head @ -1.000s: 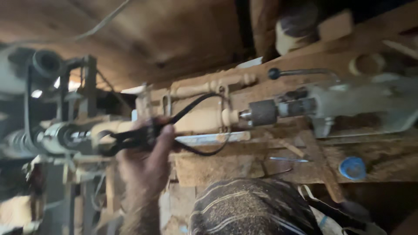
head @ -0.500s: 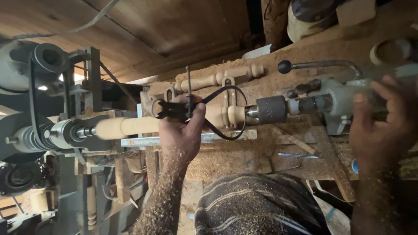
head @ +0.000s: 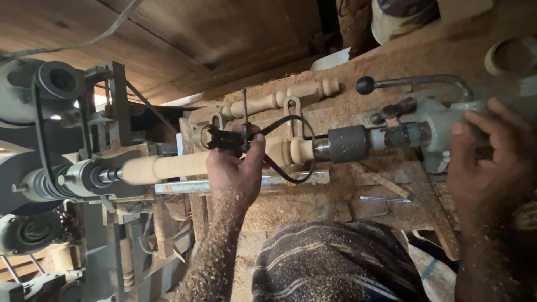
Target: The person shapes a rotating wooden spindle on a lathe using a chisel and a sanding block. They carve decorative beads and grooves along the length of the piece, then smooth the surface with sandpaper.
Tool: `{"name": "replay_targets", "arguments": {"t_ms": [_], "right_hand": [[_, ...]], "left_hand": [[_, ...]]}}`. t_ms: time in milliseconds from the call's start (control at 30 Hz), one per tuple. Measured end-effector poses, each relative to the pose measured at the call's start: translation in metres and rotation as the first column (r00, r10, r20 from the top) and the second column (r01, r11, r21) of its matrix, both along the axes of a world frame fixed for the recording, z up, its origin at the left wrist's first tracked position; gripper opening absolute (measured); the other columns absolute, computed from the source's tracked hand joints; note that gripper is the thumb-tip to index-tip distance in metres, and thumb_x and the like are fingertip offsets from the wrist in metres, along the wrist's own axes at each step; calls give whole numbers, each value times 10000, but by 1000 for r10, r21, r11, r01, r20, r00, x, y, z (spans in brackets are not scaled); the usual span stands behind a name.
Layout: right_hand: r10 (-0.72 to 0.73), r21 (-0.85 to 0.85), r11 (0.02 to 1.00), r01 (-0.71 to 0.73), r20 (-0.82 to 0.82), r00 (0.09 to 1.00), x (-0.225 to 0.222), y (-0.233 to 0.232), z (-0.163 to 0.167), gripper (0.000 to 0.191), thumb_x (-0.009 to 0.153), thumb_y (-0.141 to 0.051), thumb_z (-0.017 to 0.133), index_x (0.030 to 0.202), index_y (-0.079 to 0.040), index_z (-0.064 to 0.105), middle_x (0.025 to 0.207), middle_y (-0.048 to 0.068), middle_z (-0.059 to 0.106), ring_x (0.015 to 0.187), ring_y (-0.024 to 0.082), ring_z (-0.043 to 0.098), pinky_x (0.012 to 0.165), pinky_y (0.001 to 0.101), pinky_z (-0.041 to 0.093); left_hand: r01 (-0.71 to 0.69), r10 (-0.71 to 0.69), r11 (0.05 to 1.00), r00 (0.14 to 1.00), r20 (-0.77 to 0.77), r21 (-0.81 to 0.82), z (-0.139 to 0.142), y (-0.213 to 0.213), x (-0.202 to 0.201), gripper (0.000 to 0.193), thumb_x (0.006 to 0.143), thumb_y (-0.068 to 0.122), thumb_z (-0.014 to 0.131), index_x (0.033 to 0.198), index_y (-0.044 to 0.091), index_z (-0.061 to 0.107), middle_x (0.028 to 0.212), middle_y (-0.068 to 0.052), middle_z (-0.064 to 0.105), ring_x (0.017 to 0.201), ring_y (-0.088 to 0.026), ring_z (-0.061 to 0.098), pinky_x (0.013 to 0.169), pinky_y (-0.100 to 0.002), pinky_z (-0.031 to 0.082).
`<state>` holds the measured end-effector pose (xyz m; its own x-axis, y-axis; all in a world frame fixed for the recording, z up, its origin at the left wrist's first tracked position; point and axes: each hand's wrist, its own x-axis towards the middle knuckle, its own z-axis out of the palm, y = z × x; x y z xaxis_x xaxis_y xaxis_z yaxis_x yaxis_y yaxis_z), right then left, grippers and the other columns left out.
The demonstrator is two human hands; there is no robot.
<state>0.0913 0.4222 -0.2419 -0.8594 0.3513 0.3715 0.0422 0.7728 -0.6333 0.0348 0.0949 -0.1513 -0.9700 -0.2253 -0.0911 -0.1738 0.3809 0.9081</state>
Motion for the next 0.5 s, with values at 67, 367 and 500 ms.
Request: {"name": "replay_targets", "arguments": {"t_ms": [67, 367, 500], "right_hand": [[5, -56, 998, -5, -3, 1000, -2, -4, 8, 156, 1084, -83, 738, 1185, 29, 697, 1398, 212, 625, 1220, 327, 664, 940, 396, 608], [3, -4, 1000, -3, 21, 1000, -1, -2, 8, 188, 1130, -146, 736, 1145, 38, 699, 1382, 219, 620, 1254, 335, 656, 1034, 431, 575], [-21, 187, 982, 6, 80, 997, 4, 3, -1, 165, 1155, -155, 731, 1174, 9, 724, 1403, 176, 652, 1242, 294, 670, 1007, 386, 583]], "left_hand": [[-24, 24, 1000, 999, 31, 5, 1, 1, 0, 204, 939, 119, 684, 1075, -33, 700, 846, -115, 741, 679, -158, 732, 565, -290, 616], [-3, 1, 972, 1000, -9, -235, 9, 6, 1, 212, 944, 157, 676, 1086, 5, 720, 859, -156, 775, 634, -181, 768, 525, -293, 627], [-16, 21, 976, 1000, 23, -218, 11, 8, 1, 235, 940, 171, 671, 1091, -5, 705, 877, -162, 763, 614, -186, 767, 490, -303, 638]]}}
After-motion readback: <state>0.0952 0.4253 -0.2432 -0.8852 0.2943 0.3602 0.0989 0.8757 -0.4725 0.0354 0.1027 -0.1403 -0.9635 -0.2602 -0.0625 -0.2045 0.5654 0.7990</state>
